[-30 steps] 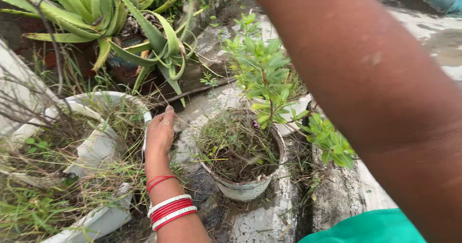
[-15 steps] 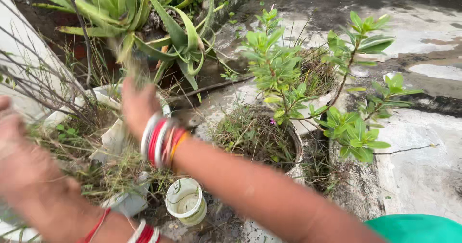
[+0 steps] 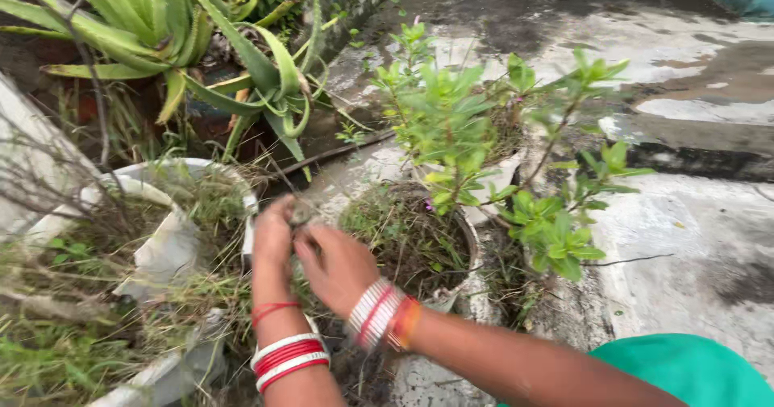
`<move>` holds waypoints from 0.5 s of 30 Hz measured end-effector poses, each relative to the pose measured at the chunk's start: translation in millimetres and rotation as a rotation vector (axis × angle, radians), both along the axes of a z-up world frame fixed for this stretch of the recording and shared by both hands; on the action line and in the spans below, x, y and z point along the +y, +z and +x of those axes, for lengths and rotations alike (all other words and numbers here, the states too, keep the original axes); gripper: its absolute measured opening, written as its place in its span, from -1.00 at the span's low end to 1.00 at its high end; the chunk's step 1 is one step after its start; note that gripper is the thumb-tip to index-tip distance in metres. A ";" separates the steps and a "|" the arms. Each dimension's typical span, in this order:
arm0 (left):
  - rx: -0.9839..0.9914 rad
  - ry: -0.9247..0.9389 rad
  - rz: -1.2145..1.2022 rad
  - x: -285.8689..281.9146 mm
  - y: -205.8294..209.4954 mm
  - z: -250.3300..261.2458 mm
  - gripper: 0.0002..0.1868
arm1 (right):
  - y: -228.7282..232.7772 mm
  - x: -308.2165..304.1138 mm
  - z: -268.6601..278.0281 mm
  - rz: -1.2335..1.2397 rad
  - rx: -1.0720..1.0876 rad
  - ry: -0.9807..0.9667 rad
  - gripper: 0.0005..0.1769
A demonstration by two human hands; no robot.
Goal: The person pulls grass and weeds from around a plant in a pot by hand, clearing the soil surface and tossing the debris onto the rooftop floor.
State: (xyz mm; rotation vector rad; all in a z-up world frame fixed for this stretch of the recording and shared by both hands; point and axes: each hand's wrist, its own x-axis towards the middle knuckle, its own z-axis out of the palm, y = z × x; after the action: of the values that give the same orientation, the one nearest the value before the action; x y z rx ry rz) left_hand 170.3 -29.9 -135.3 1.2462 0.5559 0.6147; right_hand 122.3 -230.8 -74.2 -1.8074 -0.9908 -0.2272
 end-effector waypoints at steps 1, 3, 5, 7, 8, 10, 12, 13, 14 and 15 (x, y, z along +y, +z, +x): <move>-0.004 -0.012 -0.002 -3.9 -23.0 13.5 -0.61 | -10.4 -31.0 -4.9 -0.037 0.004 -0.011 -0.80; 0.114 0.081 0.181 -13.9 -60.9 24.8 -0.50 | -25.3 -71.3 2.2 -0.121 -0.057 -0.076 -0.80; 0.122 0.112 0.164 -28.2 -77.7 33.9 -0.52 | -38.4 -90.4 19.4 -0.114 -0.010 -0.099 -0.76; 0.133 0.152 0.160 -38.5 -73.1 34.4 -0.51 | -48.8 -91.5 34.0 -0.095 0.039 -0.115 -0.72; 0.204 0.156 0.109 -49.0 -70.6 35.9 -0.51 | -52.7 -89.3 41.4 -0.062 0.035 -0.126 -0.70; 0.278 0.155 0.065 -59.8 -69.2 40.2 -0.50 | -58.9 -86.1 48.5 -0.023 0.034 -0.142 -0.68; 0.283 0.148 0.230 -60.2 -85.1 47.3 -0.48 | -61.2 -84.5 45.7 0.054 -0.072 -0.234 -0.65; 0.284 0.140 0.236 -54.8 -97.6 51.9 -0.48 | -62.1 -87.2 39.1 0.059 -0.070 -0.242 -0.65; 0.374 0.205 0.466 -46.5 -109.9 58.6 -0.44 | -62.6 -92.0 29.8 -0.058 -0.175 -0.260 -0.64; 0.458 0.270 0.699 -39.3 -123.4 63.3 -0.38 | -61.4 -96.1 23.7 -0.177 -0.277 -0.276 -0.62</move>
State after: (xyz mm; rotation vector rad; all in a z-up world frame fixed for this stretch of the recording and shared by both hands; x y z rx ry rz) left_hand 233.6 -69.3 -258.7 2.0176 0.9465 0.7884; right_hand 146.0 -326.9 -135.6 -2.1147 -0.9714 -0.5891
